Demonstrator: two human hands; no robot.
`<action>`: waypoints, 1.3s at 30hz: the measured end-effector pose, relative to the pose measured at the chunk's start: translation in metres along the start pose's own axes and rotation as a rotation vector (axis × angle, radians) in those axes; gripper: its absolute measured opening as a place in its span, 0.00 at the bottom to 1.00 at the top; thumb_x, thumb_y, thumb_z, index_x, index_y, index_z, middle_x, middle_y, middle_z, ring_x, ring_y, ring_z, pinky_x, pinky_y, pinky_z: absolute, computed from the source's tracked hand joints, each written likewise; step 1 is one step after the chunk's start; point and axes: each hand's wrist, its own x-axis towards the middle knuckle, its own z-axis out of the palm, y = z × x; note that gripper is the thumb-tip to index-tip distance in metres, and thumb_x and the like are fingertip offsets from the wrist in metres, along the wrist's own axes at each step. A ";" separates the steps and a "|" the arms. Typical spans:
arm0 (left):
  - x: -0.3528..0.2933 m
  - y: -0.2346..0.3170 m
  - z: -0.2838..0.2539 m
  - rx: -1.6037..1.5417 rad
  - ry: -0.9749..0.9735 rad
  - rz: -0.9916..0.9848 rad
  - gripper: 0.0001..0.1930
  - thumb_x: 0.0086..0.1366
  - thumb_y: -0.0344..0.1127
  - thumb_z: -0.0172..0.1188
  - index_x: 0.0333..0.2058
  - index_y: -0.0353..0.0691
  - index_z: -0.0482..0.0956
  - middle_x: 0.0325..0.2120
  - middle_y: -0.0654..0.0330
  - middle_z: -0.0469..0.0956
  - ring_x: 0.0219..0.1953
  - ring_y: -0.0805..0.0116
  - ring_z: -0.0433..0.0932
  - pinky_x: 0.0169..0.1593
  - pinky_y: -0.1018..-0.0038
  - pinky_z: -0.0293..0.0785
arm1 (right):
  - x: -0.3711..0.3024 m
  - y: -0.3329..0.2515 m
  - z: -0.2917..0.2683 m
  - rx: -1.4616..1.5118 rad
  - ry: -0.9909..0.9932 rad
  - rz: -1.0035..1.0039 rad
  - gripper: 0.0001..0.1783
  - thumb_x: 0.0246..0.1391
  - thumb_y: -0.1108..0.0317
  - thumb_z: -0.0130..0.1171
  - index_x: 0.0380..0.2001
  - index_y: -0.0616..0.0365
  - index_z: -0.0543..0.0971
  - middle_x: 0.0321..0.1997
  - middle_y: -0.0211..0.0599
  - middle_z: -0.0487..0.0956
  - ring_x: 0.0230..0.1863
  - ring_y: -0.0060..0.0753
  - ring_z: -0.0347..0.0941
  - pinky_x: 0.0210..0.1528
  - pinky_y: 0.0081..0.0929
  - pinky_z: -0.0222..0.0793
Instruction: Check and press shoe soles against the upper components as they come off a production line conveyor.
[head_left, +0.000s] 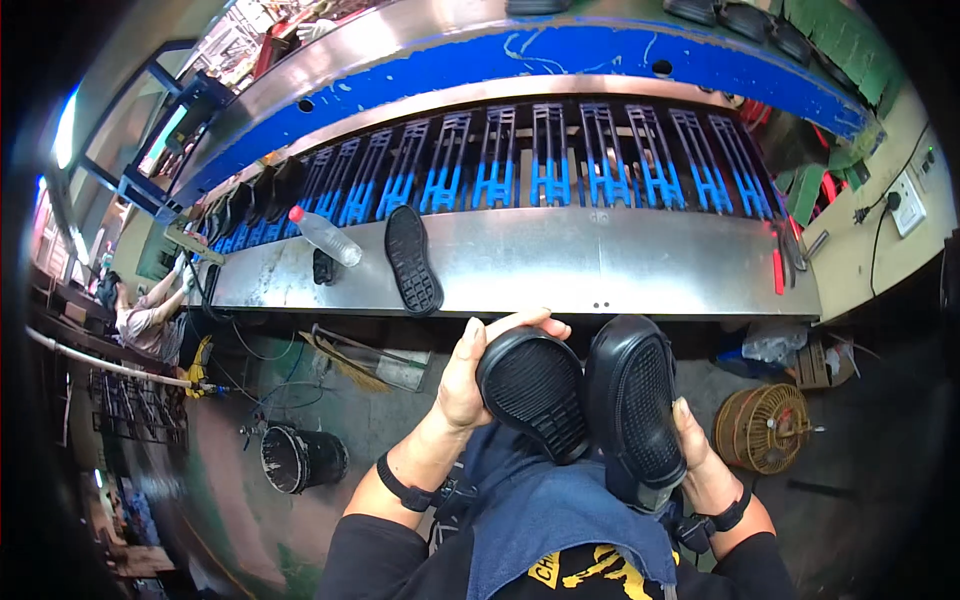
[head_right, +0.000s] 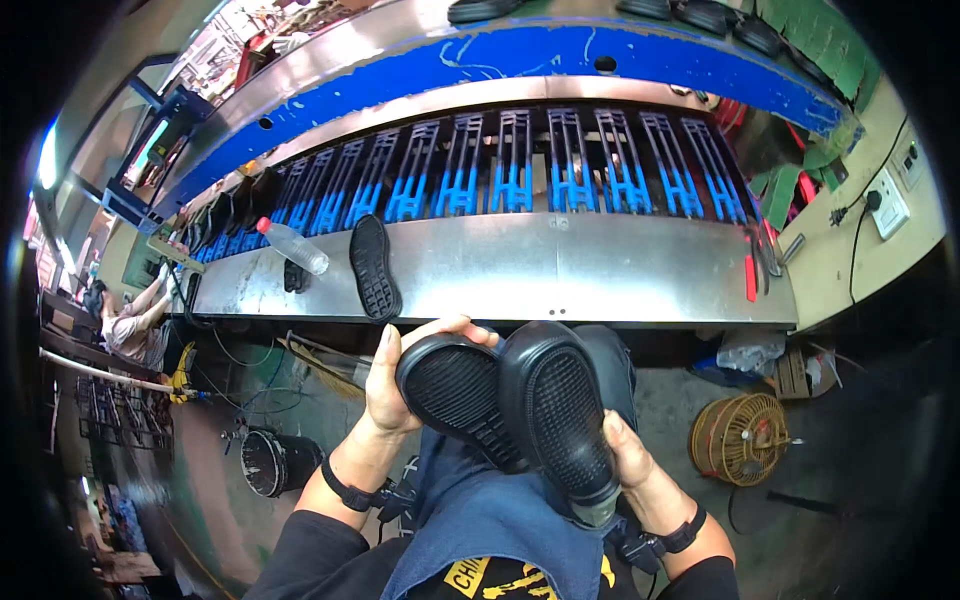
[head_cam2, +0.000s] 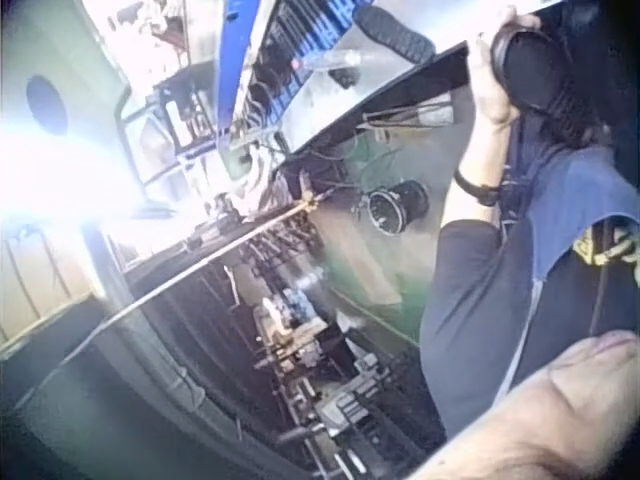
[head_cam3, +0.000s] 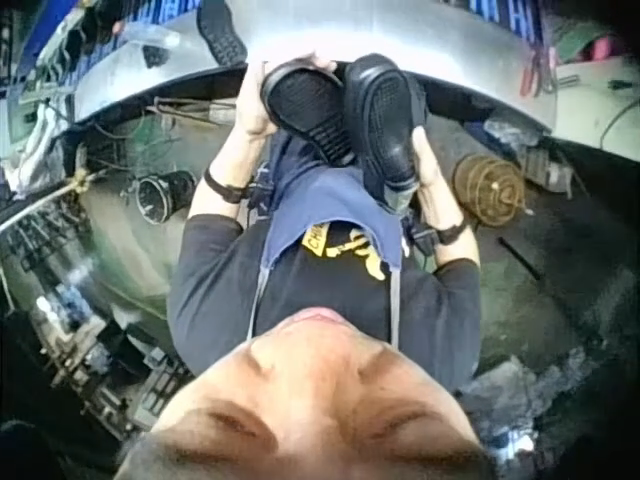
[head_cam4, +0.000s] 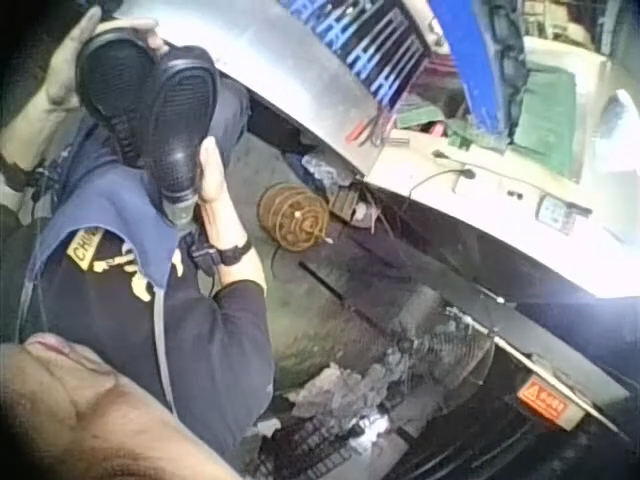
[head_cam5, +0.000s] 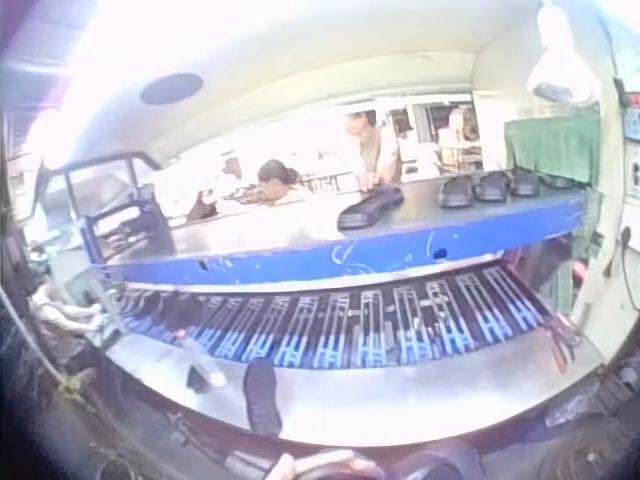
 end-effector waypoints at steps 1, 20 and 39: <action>0.000 0.003 0.003 0.011 0.004 0.017 0.39 0.75 0.61 0.29 0.60 0.28 0.69 0.54 0.42 0.75 0.60 0.45 0.72 0.65 0.52 0.67 | 0.003 -0.003 0.007 -0.093 -0.075 -0.057 0.45 0.64 0.35 0.47 0.60 0.72 0.69 0.53 0.47 0.79 0.50 0.34 0.78 0.54 0.30 0.74; -0.013 0.018 0.078 0.499 -0.096 0.048 0.34 0.70 0.53 0.37 0.51 0.24 0.77 0.53 0.35 0.76 0.59 0.42 0.73 0.65 0.51 0.64 | -0.008 0.007 0.025 -0.375 -0.135 -0.130 0.53 0.57 0.29 0.53 0.61 0.74 0.67 0.55 0.47 0.78 0.55 0.32 0.74 0.58 0.28 0.68; -0.014 0.017 0.080 0.537 -0.160 0.081 0.30 0.71 0.47 0.36 0.52 0.23 0.76 0.52 0.39 0.77 0.59 0.45 0.74 0.65 0.58 0.64 | -0.009 0.016 0.018 -0.301 -0.130 -0.102 0.52 0.55 0.29 0.56 0.60 0.73 0.69 0.53 0.45 0.79 0.52 0.30 0.75 0.56 0.27 0.70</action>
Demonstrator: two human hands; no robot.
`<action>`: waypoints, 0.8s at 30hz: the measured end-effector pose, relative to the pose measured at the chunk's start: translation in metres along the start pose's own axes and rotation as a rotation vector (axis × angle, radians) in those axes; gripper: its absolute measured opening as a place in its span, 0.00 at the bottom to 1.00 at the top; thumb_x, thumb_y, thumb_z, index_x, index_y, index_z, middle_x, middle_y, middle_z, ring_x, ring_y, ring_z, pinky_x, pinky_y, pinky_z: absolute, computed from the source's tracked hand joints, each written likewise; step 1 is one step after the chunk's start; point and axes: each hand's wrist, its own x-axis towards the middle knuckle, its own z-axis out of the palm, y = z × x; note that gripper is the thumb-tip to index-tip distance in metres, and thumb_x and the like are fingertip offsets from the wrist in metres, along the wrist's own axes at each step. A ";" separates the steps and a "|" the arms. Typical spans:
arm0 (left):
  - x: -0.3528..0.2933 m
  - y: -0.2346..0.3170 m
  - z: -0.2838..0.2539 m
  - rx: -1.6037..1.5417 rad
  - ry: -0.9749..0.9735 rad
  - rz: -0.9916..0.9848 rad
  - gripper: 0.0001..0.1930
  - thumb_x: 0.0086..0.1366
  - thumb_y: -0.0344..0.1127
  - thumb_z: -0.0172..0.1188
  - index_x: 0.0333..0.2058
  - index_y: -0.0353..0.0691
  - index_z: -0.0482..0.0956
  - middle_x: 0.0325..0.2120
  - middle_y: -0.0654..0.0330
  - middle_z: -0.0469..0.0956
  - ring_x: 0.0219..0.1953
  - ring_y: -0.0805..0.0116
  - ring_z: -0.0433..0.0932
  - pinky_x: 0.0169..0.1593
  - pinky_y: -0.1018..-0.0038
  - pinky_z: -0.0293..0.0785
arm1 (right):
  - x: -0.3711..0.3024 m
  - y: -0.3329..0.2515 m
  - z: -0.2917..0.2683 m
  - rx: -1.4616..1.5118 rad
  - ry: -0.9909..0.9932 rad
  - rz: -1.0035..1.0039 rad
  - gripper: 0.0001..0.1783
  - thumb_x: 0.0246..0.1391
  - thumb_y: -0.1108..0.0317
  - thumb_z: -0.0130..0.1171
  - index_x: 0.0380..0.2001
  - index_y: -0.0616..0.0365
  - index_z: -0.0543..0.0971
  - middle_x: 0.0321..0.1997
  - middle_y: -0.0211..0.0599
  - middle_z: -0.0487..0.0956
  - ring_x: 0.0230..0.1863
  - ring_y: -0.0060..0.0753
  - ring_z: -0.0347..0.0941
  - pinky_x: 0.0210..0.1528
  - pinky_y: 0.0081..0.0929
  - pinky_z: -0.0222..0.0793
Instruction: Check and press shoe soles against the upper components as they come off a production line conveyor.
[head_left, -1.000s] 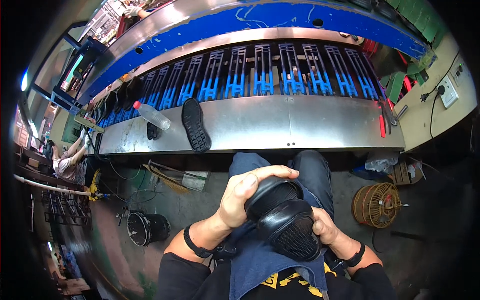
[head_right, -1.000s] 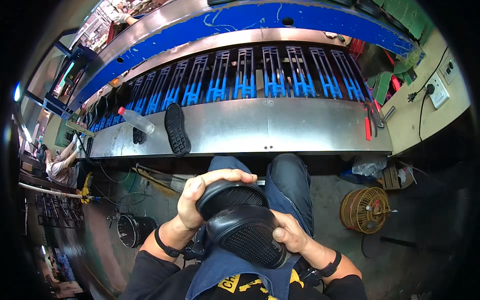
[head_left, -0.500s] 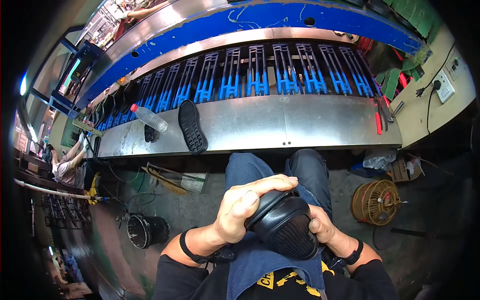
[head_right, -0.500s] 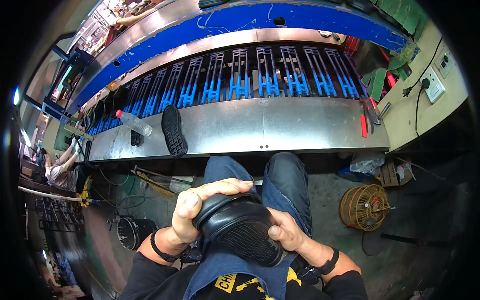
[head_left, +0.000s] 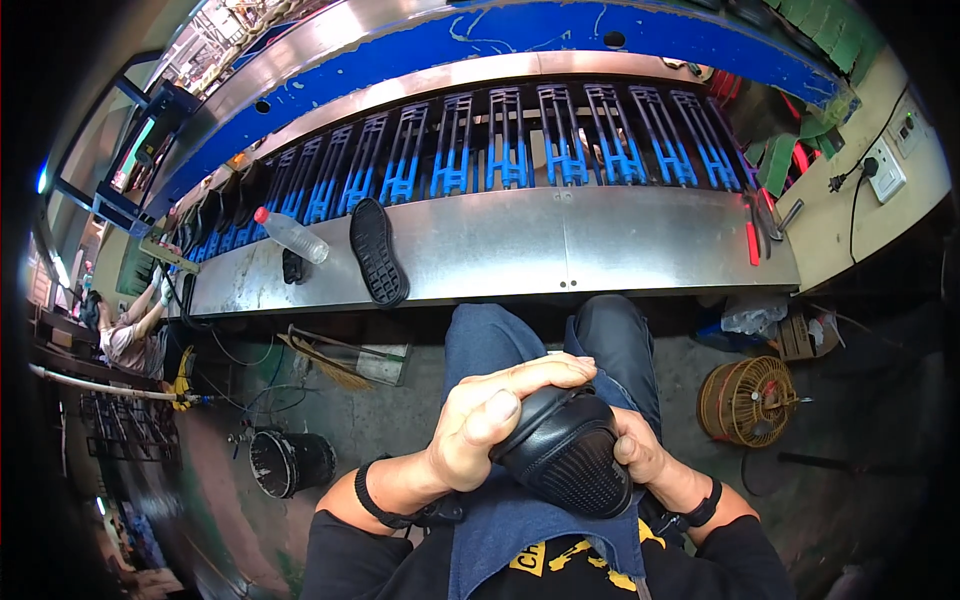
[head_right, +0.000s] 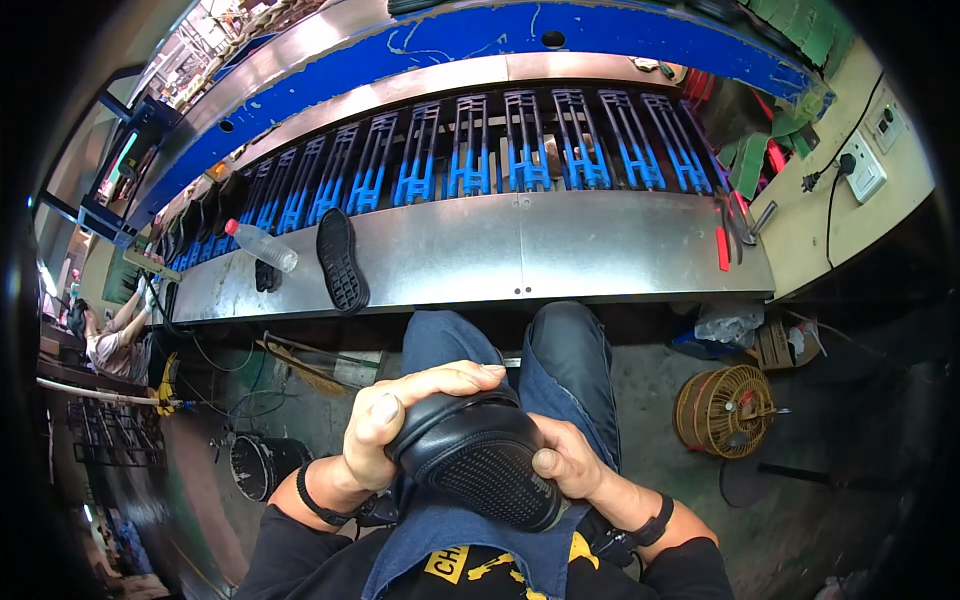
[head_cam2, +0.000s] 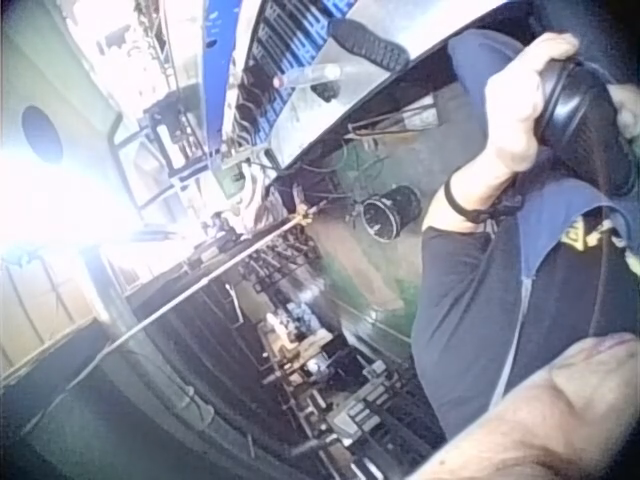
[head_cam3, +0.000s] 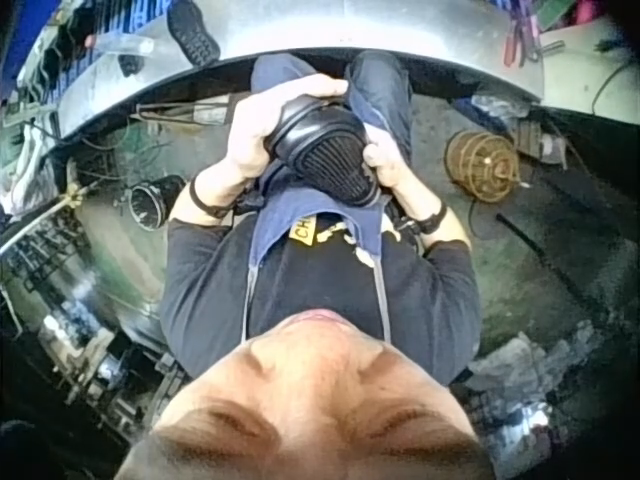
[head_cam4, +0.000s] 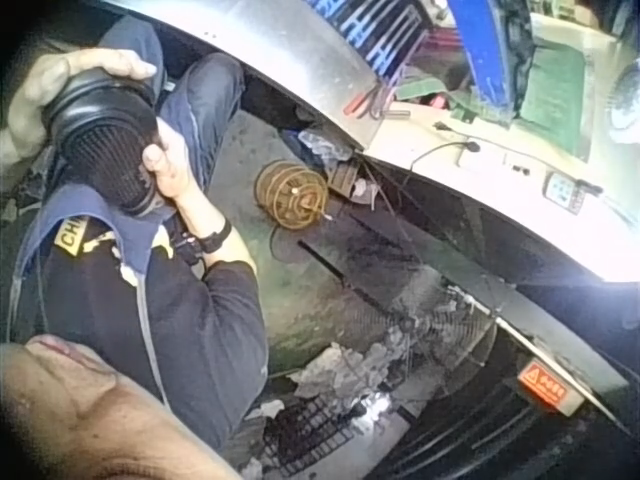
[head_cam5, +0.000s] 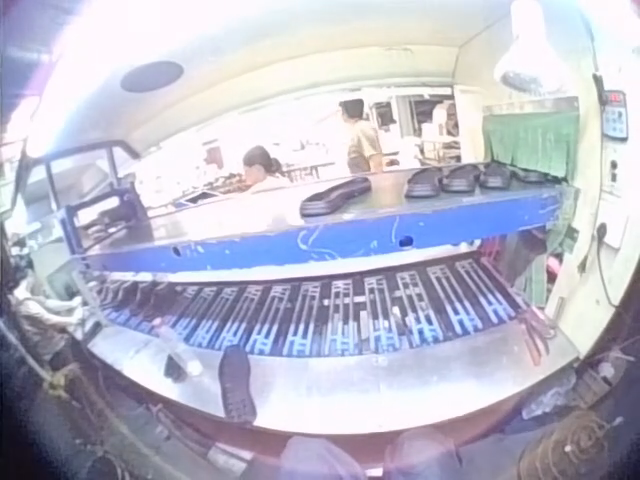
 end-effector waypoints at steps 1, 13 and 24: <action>-0.001 0.002 0.001 0.003 -0.005 -0.022 0.31 0.71 0.47 0.37 0.52 0.23 0.75 0.52 0.39 0.77 0.59 0.45 0.74 0.66 0.58 0.63 | -0.001 0.001 -0.001 0.002 0.003 0.001 0.52 0.55 0.29 0.56 0.60 0.73 0.69 0.53 0.45 0.79 0.52 0.30 0.75 0.56 0.27 0.70; -0.010 0.015 0.004 0.280 -0.096 0.016 0.40 0.70 0.58 0.54 0.67 0.28 0.59 0.63 0.34 0.64 0.62 0.44 0.71 0.64 0.57 0.67 | -0.008 0.007 -0.006 0.030 -0.026 0.001 0.56 0.52 0.25 0.55 0.59 0.73 0.70 0.52 0.45 0.80 0.53 0.31 0.77 0.55 0.27 0.71; -0.007 -0.023 0.039 0.425 0.033 0.249 0.58 0.59 0.33 0.72 0.70 0.31 0.30 0.64 0.28 0.58 0.59 0.43 0.74 0.60 0.60 0.73 | -0.017 0.018 -0.015 0.069 0.153 -0.049 0.57 0.55 0.23 0.47 0.61 0.73 0.68 0.57 0.49 0.77 0.58 0.36 0.73 0.61 0.31 0.67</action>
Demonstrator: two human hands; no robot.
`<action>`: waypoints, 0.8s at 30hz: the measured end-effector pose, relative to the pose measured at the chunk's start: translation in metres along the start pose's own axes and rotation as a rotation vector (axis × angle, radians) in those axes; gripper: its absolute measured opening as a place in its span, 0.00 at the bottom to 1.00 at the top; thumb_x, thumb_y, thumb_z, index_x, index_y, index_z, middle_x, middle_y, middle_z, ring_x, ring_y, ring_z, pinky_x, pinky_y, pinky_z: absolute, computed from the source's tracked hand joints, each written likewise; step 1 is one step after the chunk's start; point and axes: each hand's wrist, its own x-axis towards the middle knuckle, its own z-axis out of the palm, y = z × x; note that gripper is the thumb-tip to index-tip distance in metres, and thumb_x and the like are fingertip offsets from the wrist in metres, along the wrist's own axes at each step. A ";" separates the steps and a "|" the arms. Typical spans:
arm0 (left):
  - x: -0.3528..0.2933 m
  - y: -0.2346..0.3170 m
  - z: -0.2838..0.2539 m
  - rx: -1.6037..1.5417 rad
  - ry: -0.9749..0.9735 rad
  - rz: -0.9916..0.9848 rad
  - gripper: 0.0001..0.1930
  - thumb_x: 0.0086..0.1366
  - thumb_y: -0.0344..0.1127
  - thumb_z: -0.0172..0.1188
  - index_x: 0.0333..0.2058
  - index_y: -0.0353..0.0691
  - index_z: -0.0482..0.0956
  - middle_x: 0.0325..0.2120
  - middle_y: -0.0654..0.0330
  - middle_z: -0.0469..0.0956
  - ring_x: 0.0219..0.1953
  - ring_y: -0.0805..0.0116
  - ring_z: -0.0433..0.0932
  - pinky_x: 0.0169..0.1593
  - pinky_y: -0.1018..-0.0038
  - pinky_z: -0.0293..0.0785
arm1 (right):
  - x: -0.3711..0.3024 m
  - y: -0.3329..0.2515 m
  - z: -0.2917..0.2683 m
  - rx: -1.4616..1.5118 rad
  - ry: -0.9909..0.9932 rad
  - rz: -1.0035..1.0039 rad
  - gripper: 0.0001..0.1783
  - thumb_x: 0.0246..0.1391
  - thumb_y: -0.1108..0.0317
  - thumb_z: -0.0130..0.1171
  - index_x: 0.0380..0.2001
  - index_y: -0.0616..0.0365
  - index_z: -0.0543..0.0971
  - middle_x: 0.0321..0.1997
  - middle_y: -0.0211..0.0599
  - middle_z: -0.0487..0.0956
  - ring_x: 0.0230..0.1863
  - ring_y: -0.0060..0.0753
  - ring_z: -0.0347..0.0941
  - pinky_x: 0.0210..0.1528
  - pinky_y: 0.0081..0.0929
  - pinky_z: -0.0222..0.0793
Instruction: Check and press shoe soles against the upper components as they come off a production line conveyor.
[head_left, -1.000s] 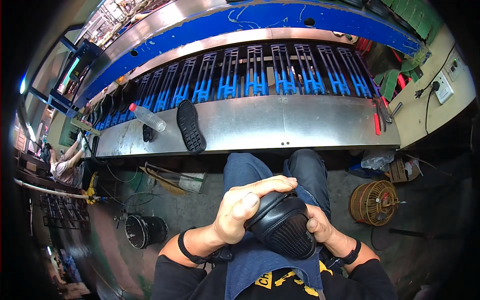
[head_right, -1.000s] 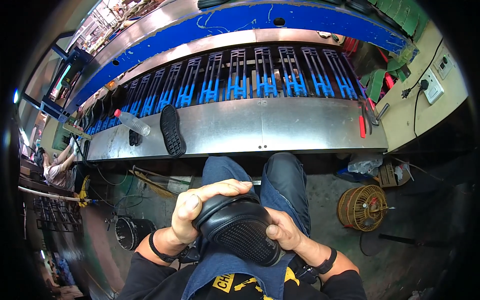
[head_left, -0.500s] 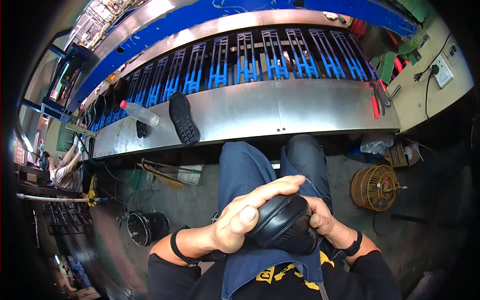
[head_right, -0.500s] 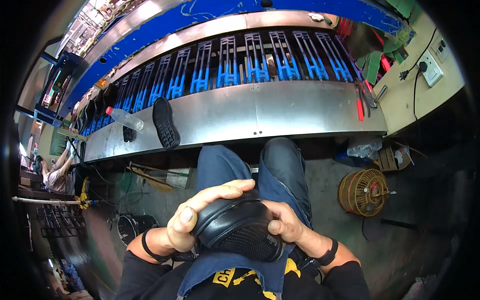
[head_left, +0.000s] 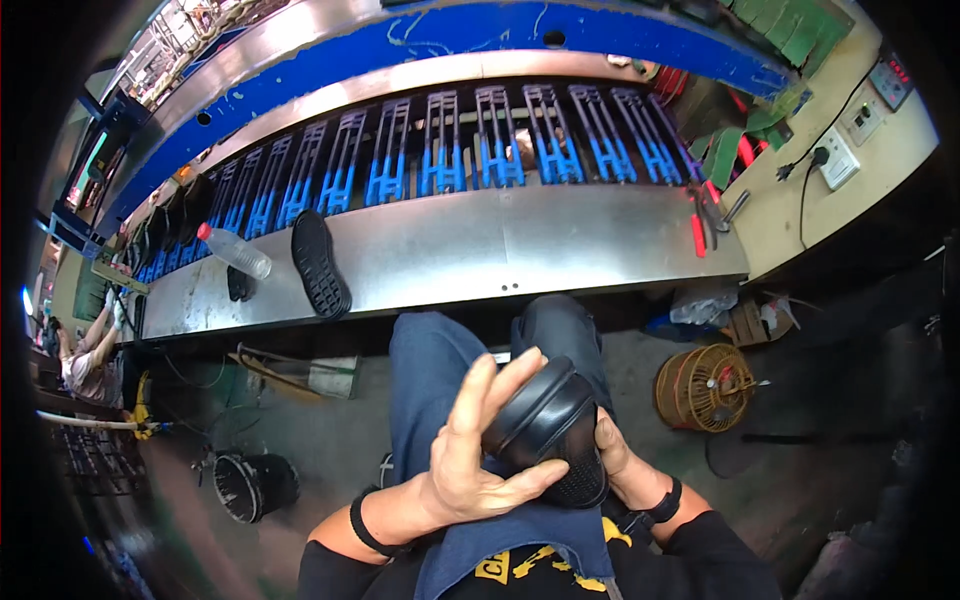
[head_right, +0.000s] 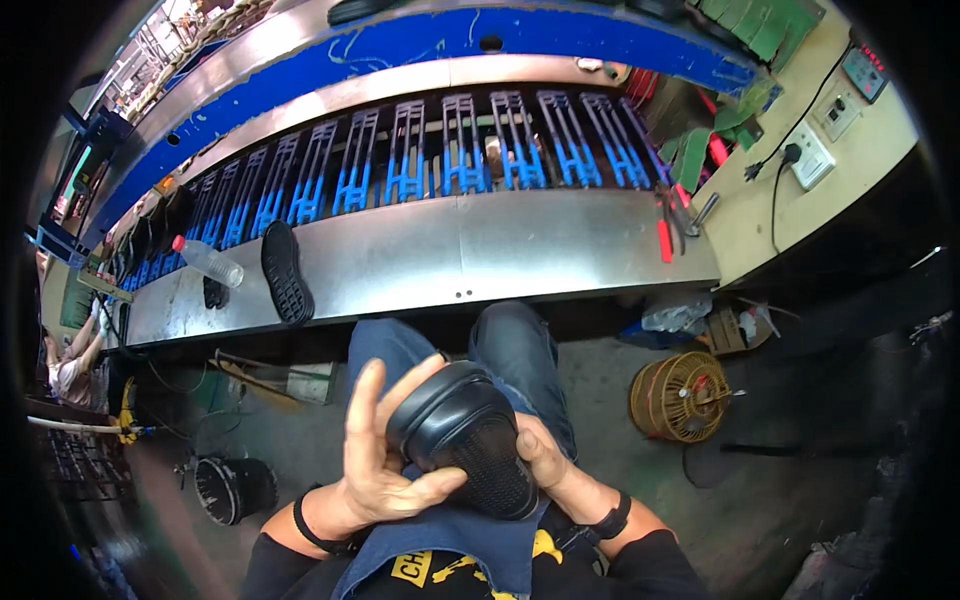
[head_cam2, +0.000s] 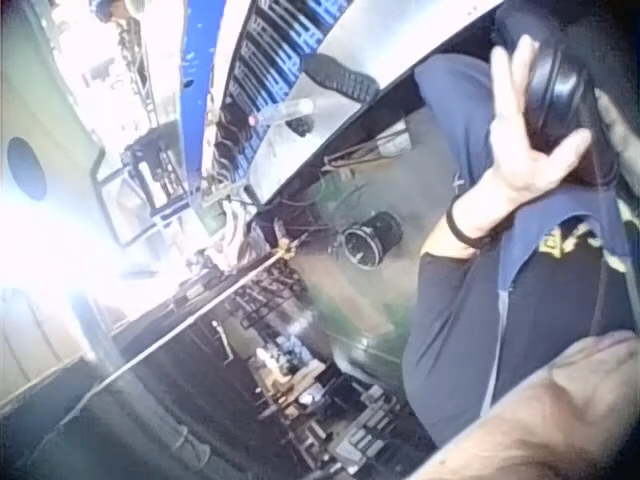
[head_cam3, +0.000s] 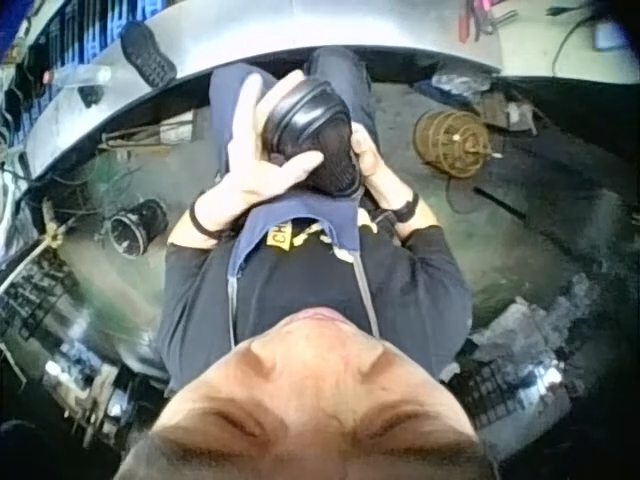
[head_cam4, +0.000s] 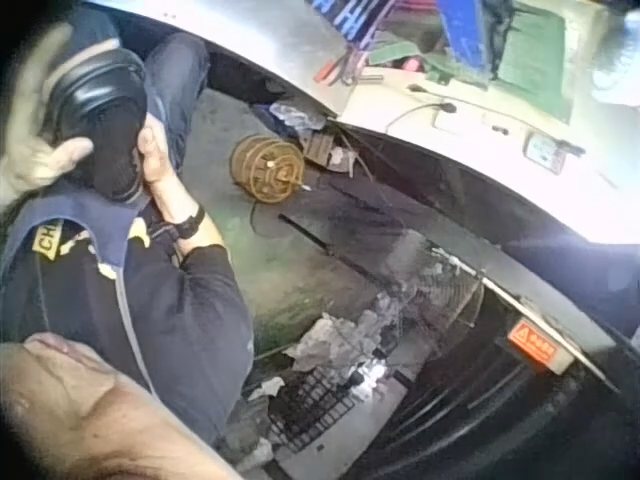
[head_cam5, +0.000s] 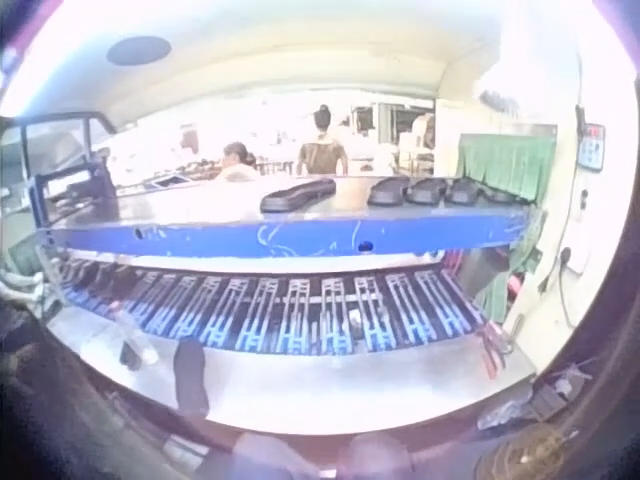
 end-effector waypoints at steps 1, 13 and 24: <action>0.001 -0.007 0.004 0.010 0.014 0.022 0.58 0.56 0.34 0.75 0.70 0.27 0.37 0.61 0.31 0.64 0.58 0.46 0.75 0.60 0.63 0.73 | 0.002 -0.002 0.000 0.096 0.043 0.004 0.57 0.55 0.22 0.46 0.61 0.73 0.69 0.57 0.49 0.77 0.58 0.37 0.73 0.62 0.32 0.67; 0.033 -0.018 -0.034 0.157 -0.219 0.079 0.40 0.56 0.29 0.71 0.65 0.25 0.62 0.39 0.41 0.81 0.37 0.48 0.84 0.42 0.64 0.79 | 0.022 -0.017 0.015 0.308 0.220 0.031 0.45 0.65 0.33 0.39 0.70 0.60 0.59 0.67 0.48 0.69 0.64 0.46 0.70 0.67 0.43 0.68; 0.020 0.009 -0.024 0.237 -0.127 -0.014 0.55 0.55 0.37 0.71 0.68 0.17 0.40 0.58 0.30 0.69 0.53 0.40 0.79 0.56 0.64 0.75 | 0.038 -0.025 0.027 0.316 0.173 -0.018 0.44 0.65 0.35 0.43 0.71 0.57 0.58 0.68 0.49 0.68 0.66 0.47 0.68 0.70 0.40 0.63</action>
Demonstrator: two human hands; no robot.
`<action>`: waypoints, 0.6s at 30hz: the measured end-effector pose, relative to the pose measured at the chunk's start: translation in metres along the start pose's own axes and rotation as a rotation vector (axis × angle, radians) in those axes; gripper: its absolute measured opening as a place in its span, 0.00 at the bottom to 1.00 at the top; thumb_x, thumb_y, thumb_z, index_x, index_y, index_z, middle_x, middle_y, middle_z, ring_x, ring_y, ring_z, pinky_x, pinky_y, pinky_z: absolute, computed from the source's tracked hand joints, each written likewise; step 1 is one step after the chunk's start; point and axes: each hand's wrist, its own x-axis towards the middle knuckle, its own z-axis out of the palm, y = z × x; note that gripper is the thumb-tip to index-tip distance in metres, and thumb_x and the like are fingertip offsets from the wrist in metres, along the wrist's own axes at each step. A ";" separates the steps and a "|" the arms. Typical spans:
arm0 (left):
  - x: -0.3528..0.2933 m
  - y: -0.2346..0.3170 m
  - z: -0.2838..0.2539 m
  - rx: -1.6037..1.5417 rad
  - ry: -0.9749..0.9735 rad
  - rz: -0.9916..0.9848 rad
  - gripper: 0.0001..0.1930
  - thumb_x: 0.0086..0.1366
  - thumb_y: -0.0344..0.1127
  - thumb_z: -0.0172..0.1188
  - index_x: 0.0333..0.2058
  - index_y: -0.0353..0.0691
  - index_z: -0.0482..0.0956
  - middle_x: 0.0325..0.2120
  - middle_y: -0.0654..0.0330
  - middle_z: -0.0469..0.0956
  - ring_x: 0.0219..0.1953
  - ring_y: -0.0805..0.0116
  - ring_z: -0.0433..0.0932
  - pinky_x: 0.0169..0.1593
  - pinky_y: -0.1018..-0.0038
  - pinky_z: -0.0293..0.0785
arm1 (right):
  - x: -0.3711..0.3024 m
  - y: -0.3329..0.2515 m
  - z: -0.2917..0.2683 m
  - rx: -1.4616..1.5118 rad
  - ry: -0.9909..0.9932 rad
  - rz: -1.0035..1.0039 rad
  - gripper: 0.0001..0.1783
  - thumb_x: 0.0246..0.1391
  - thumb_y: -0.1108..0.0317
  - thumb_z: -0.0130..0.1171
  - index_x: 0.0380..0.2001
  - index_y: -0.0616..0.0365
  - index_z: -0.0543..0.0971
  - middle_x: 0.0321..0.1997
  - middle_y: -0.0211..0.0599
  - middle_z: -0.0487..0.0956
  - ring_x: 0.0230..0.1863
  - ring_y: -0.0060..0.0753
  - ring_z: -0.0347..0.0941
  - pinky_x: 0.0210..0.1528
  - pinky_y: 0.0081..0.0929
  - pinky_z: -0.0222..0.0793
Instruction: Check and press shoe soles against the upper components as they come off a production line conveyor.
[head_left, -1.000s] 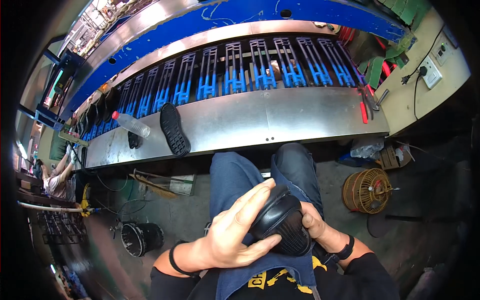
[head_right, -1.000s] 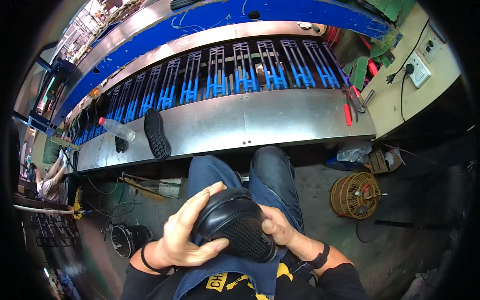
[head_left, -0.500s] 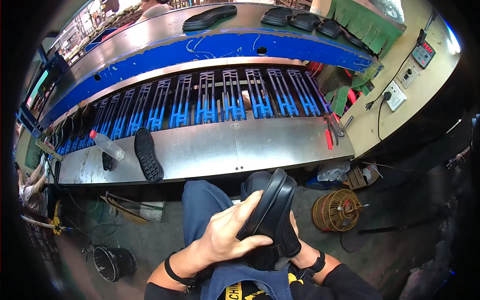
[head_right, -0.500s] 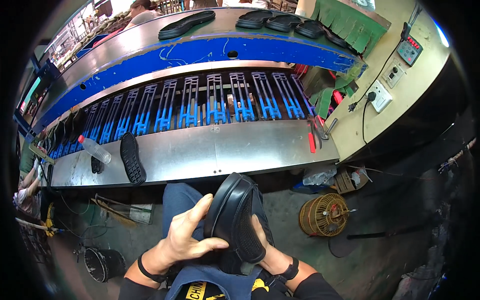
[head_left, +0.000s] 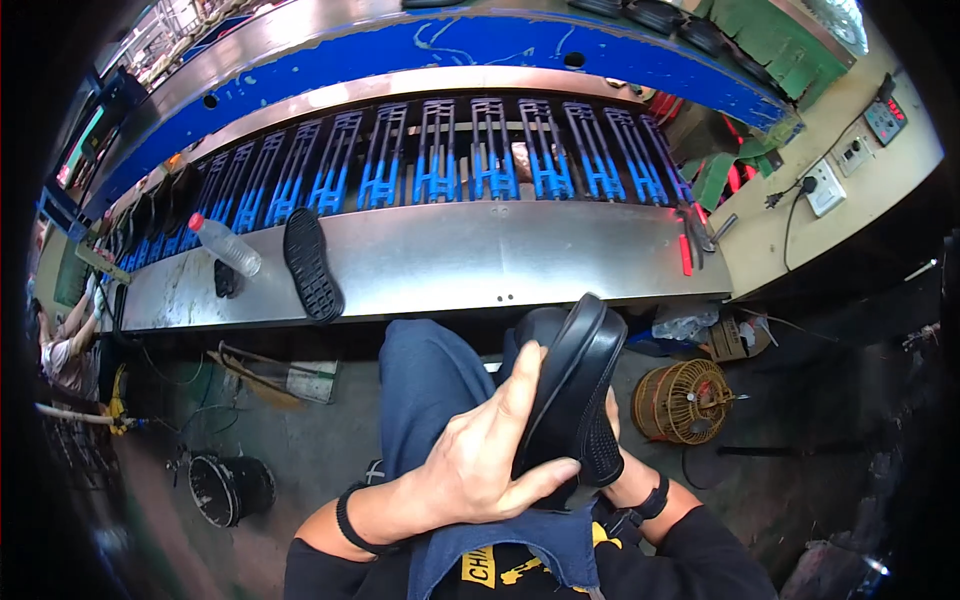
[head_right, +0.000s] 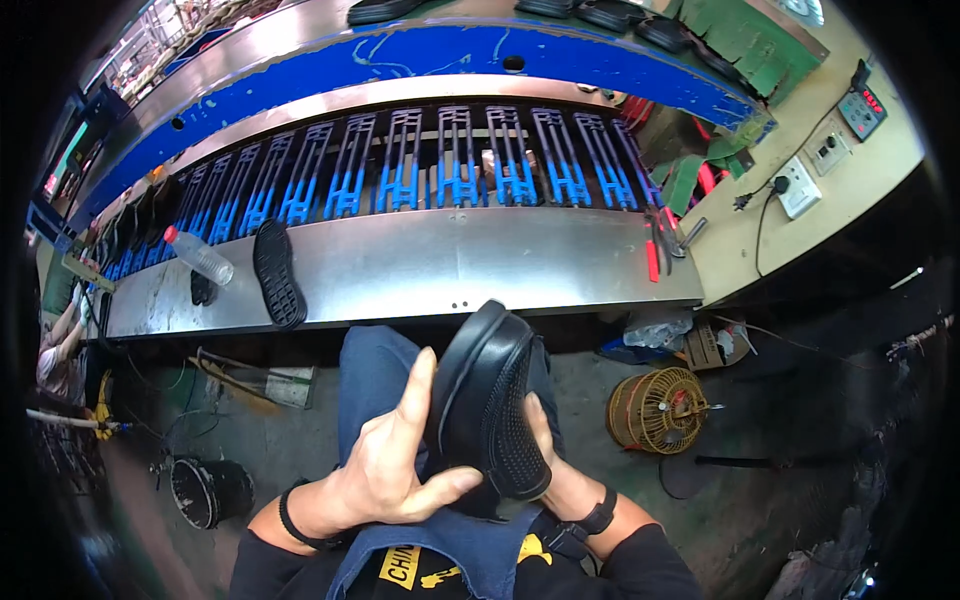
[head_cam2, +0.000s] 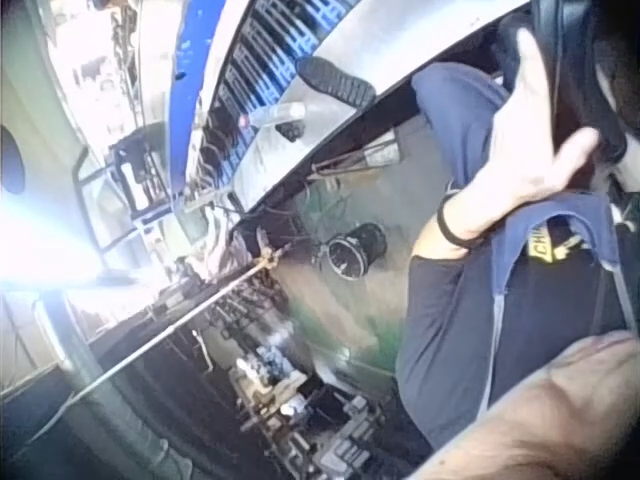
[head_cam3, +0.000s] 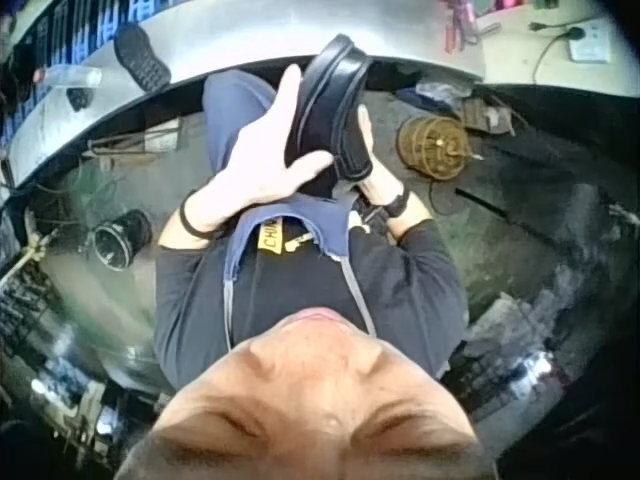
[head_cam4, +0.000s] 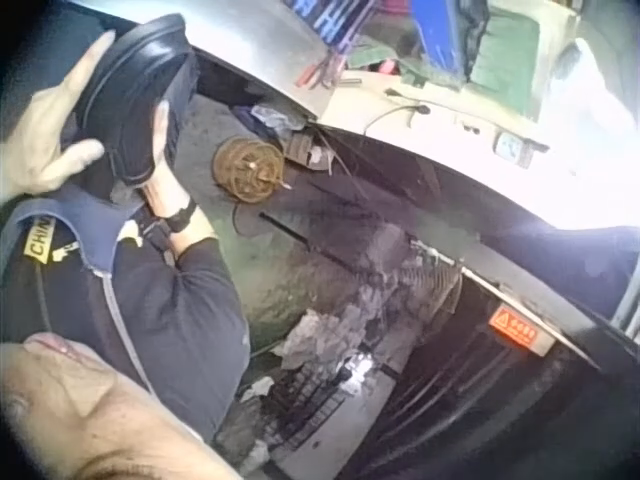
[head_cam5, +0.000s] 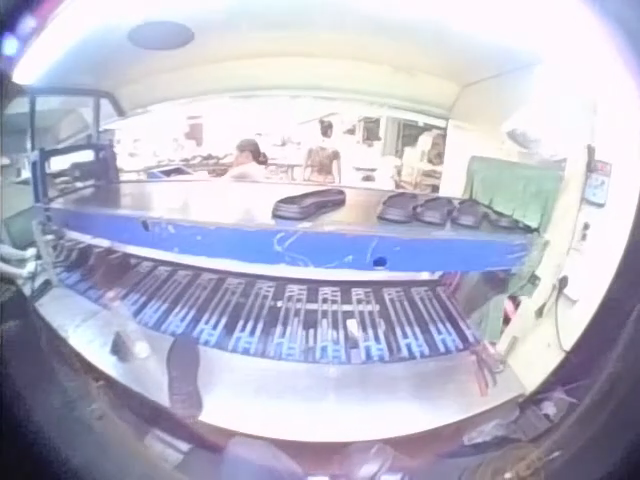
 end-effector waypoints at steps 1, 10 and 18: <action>-0.003 -0.001 0.005 -0.097 0.058 -0.146 0.58 0.54 0.37 0.73 0.70 0.22 0.38 0.60 0.35 0.69 0.57 0.45 0.76 0.61 0.63 0.71 | 0.005 -0.004 0.005 0.065 -0.135 -0.034 0.44 0.65 0.35 0.42 0.69 0.62 0.61 0.66 0.51 0.70 0.64 0.45 0.70 0.68 0.39 0.65; -0.038 -0.093 -0.026 -1.375 0.417 -0.432 0.34 0.57 0.43 0.63 0.56 0.25 0.68 0.46 0.44 0.79 0.46 0.54 0.82 0.52 0.60 0.81 | 0.018 -0.019 0.034 -1.286 -0.345 -0.179 0.30 0.56 0.59 0.67 0.55 0.64 0.69 0.34 0.48 0.82 0.31 0.40 0.82 0.36 0.31 0.77; -0.059 -0.093 0.008 -1.620 0.343 -0.510 0.40 0.54 0.49 0.65 0.61 0.31 0.67 0.52 0.44 0.76 0.50 0.52 0.81 0.57 0.59 0.79 | 0.071 -0.066 0.074 -1.326 -0.385 -0.204 0.36 0.53 0.59 0.70 0.59 0.63 0.65 0.19 0.37 0.77 0.18 0.31 0.78 0.24 0.27 0.72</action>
